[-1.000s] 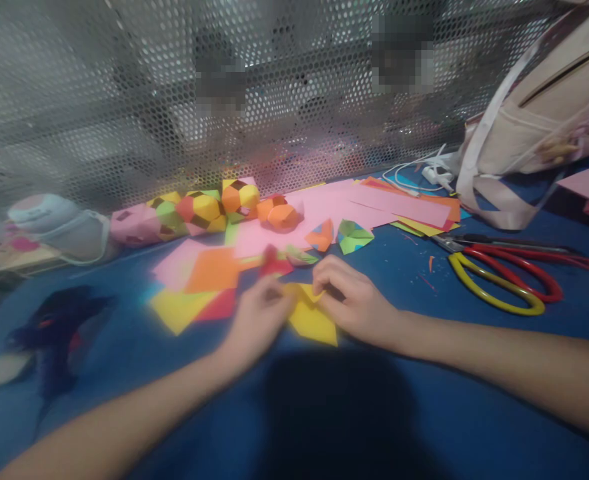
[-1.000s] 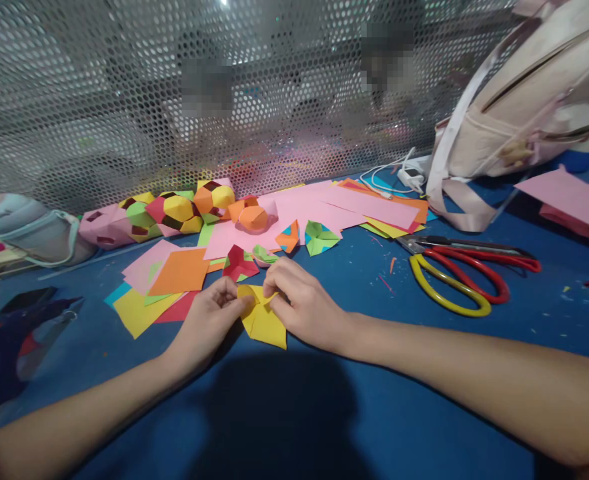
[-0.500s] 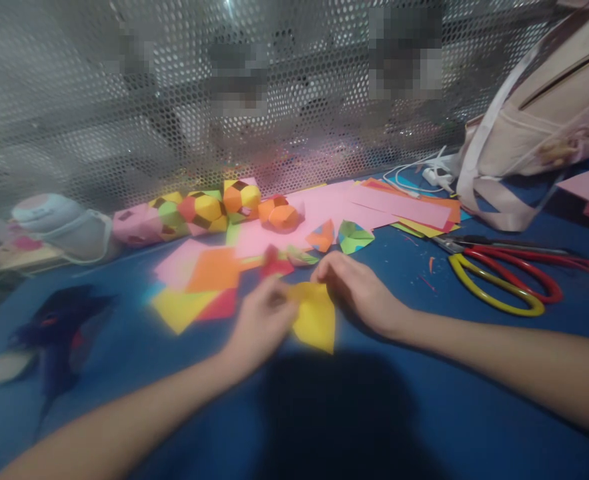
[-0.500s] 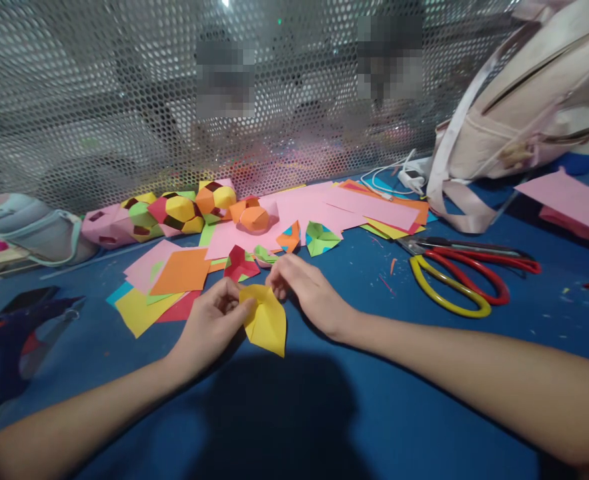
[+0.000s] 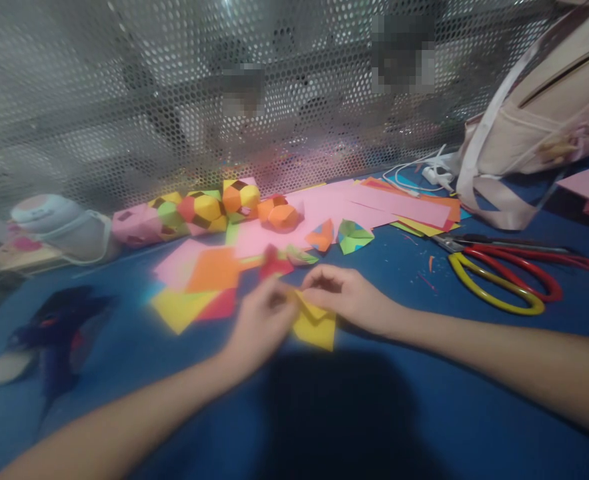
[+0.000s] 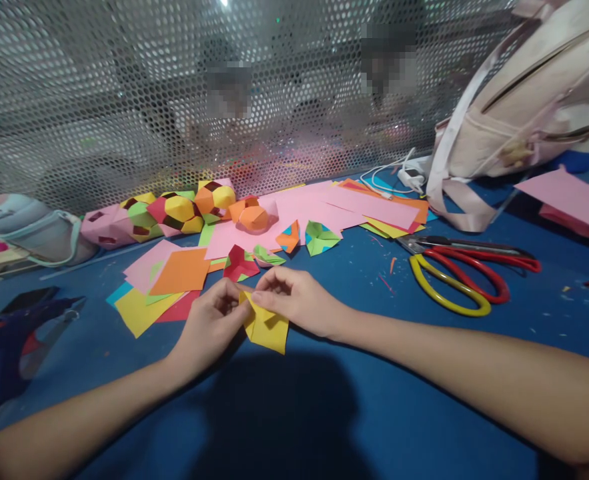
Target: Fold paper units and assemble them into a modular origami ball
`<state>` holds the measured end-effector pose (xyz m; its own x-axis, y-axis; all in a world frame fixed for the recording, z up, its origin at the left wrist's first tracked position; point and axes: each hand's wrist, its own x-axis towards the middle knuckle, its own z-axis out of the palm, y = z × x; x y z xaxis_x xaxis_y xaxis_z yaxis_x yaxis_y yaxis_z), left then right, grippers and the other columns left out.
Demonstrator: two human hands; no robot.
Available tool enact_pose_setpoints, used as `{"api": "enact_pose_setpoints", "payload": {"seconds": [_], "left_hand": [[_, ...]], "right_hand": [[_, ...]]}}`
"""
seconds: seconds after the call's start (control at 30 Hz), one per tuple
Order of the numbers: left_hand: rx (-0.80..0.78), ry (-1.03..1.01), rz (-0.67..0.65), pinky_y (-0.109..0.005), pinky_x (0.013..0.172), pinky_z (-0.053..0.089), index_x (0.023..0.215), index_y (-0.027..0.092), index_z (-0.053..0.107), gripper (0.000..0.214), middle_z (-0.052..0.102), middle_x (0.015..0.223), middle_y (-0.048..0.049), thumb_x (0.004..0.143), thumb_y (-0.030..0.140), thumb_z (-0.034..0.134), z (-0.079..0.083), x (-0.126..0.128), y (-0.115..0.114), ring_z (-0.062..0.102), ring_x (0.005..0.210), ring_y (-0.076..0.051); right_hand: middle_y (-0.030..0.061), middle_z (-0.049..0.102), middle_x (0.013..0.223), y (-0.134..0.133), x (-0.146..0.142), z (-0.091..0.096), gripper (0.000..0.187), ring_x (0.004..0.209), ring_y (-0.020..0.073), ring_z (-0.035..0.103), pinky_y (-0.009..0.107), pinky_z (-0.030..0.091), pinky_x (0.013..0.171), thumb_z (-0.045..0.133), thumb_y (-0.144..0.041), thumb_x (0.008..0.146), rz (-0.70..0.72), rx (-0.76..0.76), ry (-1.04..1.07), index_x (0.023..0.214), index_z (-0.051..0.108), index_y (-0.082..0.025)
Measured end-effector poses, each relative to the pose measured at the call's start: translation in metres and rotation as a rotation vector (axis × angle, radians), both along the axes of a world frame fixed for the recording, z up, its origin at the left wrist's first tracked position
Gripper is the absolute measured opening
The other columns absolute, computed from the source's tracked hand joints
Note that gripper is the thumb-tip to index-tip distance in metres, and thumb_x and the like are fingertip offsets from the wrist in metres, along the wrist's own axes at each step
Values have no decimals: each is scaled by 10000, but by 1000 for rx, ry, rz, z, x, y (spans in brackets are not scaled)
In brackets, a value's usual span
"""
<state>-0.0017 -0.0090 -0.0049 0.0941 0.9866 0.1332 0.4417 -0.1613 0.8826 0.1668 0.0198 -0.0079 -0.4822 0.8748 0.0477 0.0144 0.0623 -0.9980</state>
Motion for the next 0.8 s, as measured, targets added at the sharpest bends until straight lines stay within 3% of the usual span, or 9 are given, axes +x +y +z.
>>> {"api": "enact_pose_setpoints", "payload": {"seconds": [0.53, 0.8], "left_hand": [[-133, -67, -44, -183, 485, 316, 651, 186, 427, 217, 416, 579, 68, 742, 300, 588, 2, -1, 3, 380, 532, -73], [-168, -110, -76, -198, 519, 359, 660, 182, 440, 265, 465, 621, 47, 749, 362, 613, -2, -2, 4, 434, 572, -88]], "right_hand": [[3, 619, 743, -3, 2, -4, 130, 684, 121, 549, 241, 443, 616, 551, -262, 841, -126, 356, -211, 753, 595, -177], [-3, 609, 708, -4, 3, -5, 146, 650, 118, 536, 243, 423, 592, 548, -255, 843, -126, 375, -200, 720, 569, -179]]}}
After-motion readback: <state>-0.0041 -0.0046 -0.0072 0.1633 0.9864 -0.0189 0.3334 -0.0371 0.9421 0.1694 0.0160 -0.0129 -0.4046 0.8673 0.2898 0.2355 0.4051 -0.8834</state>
